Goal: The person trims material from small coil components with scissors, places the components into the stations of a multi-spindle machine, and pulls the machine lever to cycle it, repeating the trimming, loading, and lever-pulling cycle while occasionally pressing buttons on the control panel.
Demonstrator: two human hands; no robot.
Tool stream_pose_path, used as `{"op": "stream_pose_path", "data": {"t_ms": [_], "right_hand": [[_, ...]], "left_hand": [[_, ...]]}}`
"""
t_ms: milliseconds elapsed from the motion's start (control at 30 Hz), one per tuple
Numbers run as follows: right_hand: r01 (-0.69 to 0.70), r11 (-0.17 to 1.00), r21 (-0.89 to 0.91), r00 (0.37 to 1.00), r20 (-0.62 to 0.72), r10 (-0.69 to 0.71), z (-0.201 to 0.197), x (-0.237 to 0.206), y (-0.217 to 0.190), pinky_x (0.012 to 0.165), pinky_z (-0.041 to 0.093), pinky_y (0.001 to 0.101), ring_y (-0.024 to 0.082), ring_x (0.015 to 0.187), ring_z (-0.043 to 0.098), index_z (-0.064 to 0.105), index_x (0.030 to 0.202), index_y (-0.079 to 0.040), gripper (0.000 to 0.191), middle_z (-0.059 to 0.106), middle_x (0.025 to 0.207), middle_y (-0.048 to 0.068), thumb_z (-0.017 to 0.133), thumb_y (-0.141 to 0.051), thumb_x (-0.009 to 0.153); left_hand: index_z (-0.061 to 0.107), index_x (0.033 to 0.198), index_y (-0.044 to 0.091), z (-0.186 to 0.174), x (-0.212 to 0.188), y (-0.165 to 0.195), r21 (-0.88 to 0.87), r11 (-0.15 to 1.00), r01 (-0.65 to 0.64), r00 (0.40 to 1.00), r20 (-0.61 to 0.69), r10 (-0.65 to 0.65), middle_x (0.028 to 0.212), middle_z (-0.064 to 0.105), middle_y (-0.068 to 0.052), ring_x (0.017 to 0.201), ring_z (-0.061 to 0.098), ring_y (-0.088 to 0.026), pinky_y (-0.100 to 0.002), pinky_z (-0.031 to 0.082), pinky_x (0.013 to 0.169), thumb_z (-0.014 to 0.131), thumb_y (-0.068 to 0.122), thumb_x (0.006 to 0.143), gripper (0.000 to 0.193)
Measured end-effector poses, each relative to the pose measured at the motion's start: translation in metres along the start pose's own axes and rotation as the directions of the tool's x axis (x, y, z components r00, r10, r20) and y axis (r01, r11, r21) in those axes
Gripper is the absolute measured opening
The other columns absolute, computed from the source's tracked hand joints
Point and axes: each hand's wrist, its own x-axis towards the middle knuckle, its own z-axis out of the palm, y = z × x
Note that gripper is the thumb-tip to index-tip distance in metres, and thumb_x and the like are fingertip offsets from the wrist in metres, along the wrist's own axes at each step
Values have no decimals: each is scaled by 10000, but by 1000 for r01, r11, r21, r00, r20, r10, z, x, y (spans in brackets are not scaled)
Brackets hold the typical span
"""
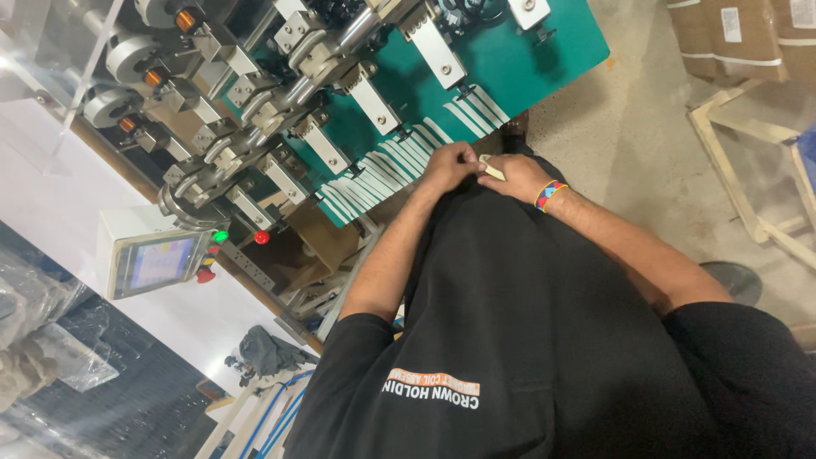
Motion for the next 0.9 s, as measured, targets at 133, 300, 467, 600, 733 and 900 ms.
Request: {"op": "stream_pose_path", "data": {"t_ms": [133,300,467,600,733,900], "right_hand": [[-228,970,79,973,44,225,3,4,4,772,523,441,356,861,688,718,1036,-64,372,708,885,159,575,-408,1032],[-468,833,294,881,86,465,3,11,-2,750,539,400,324,776,692,735,976,-82,408,703,795,117,507,-409,1065],[-483,874,59,876,24,482,8,36,3,811,533,429,316,891,710,785,956,-103,460,747,899,91,509,-457,1058],[-550,835,-30,817,190,545,18,58,17,876,533,450,330,959,716,770,992,-129,342,773,946,109,555,-392,955],[-484,832,-272,822,185,538,18,55,21,909,518,502,393,1013,683,792,1047,-126,371,752,1024,162,544,-400,1017],[-309,942,-133,940,105,323,6,20,4,852,536,482,403,993,684,728,1141,-88,427,737,1030,185,637,-471,976]], "left_hand": [[677,811,43,-18,2,13,293,956,-32,946,-300,124,874,655,-97,852,680,-285,-404,532,741,859,191,782,237],[640,917,0,-40,25,24,384,922,-46,872,-435,224,1037,614,-147,940,672,-334,-440,540,819,783,76,866,170],[652,906,13,-44,40,21,471,881,45,876,-443,192,1085,583,-177,957,680,-351,-434,560,824,813,120,771,236],[655,944,45,-41,33,14,516,856,29,858,-452,244,1099,590,-172,966,675,-366,-477,545,832,802,164,831,220],[635,1058,50,-38,20,10,505,862,-39,810,-489,324,1097,599,-168,986,660,-381,-479,546,809,779,171,829,297],[645,1105,73,-27,-5,-13,308,951,-14,884,-442,156,901,688,-96,839,705,-328,-442,542,716,785,222,880,304]]}}
